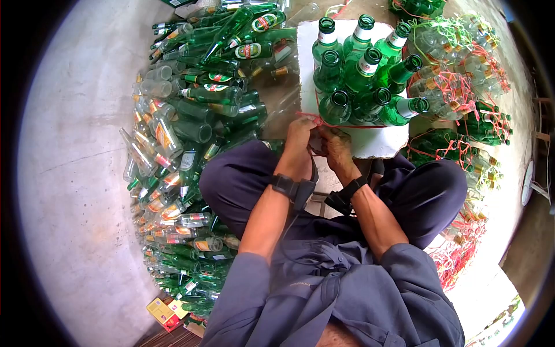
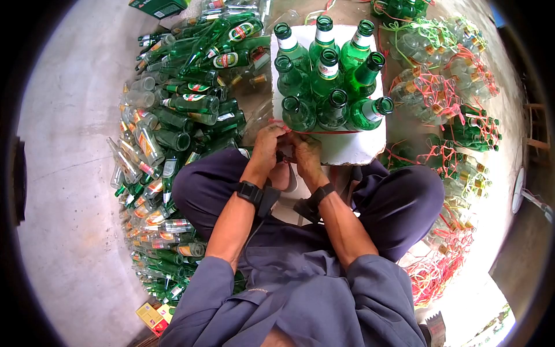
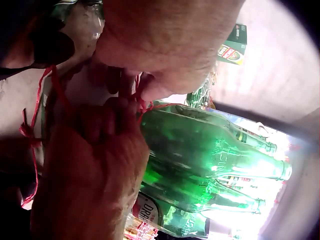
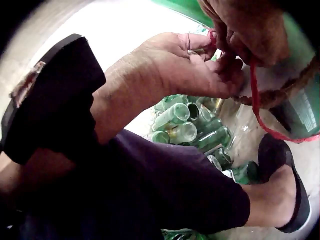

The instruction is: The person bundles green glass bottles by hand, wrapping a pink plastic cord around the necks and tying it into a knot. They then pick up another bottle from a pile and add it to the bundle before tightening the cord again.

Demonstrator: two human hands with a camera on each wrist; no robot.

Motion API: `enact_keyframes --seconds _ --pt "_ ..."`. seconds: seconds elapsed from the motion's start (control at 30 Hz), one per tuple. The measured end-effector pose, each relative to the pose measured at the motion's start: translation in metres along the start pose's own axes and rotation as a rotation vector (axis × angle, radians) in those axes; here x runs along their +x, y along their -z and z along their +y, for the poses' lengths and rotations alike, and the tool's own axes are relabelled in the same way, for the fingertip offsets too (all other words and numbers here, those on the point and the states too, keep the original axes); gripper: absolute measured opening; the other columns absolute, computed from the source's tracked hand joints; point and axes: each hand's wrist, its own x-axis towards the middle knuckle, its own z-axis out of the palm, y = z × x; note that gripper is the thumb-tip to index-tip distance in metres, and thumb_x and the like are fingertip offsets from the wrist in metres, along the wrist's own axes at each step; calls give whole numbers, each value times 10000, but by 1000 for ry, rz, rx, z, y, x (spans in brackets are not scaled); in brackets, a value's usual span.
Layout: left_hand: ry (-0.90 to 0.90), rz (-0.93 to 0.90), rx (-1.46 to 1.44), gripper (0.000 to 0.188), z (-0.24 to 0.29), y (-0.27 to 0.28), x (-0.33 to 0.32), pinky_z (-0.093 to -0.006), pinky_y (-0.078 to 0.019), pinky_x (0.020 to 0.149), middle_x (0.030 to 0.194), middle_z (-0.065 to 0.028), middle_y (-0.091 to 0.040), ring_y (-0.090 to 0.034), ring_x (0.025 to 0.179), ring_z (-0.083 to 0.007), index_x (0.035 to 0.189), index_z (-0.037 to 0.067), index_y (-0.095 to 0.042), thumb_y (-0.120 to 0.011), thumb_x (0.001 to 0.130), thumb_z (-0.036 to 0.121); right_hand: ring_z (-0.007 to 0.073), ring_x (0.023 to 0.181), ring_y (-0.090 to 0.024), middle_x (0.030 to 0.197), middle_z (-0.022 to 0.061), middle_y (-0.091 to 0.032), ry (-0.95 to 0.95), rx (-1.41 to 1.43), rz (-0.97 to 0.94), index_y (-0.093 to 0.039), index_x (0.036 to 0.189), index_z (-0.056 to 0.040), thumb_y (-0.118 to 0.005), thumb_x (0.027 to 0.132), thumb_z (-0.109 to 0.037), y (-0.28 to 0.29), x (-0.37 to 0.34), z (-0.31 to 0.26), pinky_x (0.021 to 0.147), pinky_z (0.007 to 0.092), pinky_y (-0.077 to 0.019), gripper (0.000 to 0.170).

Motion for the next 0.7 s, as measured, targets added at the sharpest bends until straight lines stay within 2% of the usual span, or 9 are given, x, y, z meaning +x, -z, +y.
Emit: enact_keyframes --seconds 0.1,0.17,0.23,0.33,0.53,0.6,0.63,0.67,0.7 --pt "-6 17 -15 119 3 -4 -6 -325 -497 780 910 -31 -654 -625 857 -188 919 50 -660 -584 840 98 36 472 -400 664 -61 -524 -10 18 -19 -656 945 -85 -740 886 -173 0 -2 -3 429 225 -408 134" --pt "-13 24 -8 122 7 -10 -11 -330 -496 780 907 -27 -654 -620 865 -184 921 47 -660 -582 834 82 96 514 -509 630 -42 -497 16 -24 -50 -678 858 -74 -763 866 -305 1 -3 -5 458 300 -519 246" --pt "-21 31 -2 127 0 -5 -4 -336 -494 780 904 -24 -655 -615 873 -181 923 44 -659 -579 827 66 99 510 -508 628 -42 -493 -4 -30 -50 -674 850 -74 -767 862 -306 6 1 -2 459 302 -521 250" --pt "-153 -19 135 136 -12 4 8 -299 -486 752 898 -31 -654 -606 833 -162 937 40 -659 -595 818 22 99 496 -493 618 -42 -479 -20 -29 -45 -665 834 -75 -773 853 -309 8 2 0 455 306 -520 258" --pt "-400 105 155 121 -14 -8 -2 -247 -474 695 874 -57 -656 -591 757 -134 904 29 -637 -638 816 -53 82 456 -422 596 -43 -455 -6 -17 -49 -646 804 -71 -771 844 -287 9 3 -1 430 310 -502 253" --pt "-593 163 406 86 -17 -5 5 -256 -489 696 833 -59 -656 -606 765 -129 855 22 -622 -635 827 -58 78 449 -407 595 -44 -453 -13 -27 -51 -642 800 -69 -769 844 -277 10 4 0 424 311 -497 247" --pt "-593 163 406 86 -16 -5 4 -256 -489 696 833 -59 -656 -606 765 -129 855 22 -622 -635 827 -58 65 458 -389 618 -45 -482 -23 0 -39 -646 811 -74 -764 849 -231 10 5 2 422 286 -400 200" --pt "-722 172 594 73 -14 -4 2 -260 -499 697 824 -68 -662 -628 772 -140 854 16 -639 -639 828 -52 51 466 -372 641 -47 -511 -34 27 -28 -651 823 -79 -760 854 -185 10 6 3 420 261 -304 155" --pt "-848 180 783 62 -14 -3 1 -264 -509 699 815 -77 -667 -651 778 -150 854 9 -655 -642 829 -46 51 466 -372 641 -47 -511 -33 27 -28 -651 823 -79 -760 854 -185 8 3 0 420 261 -304 155"
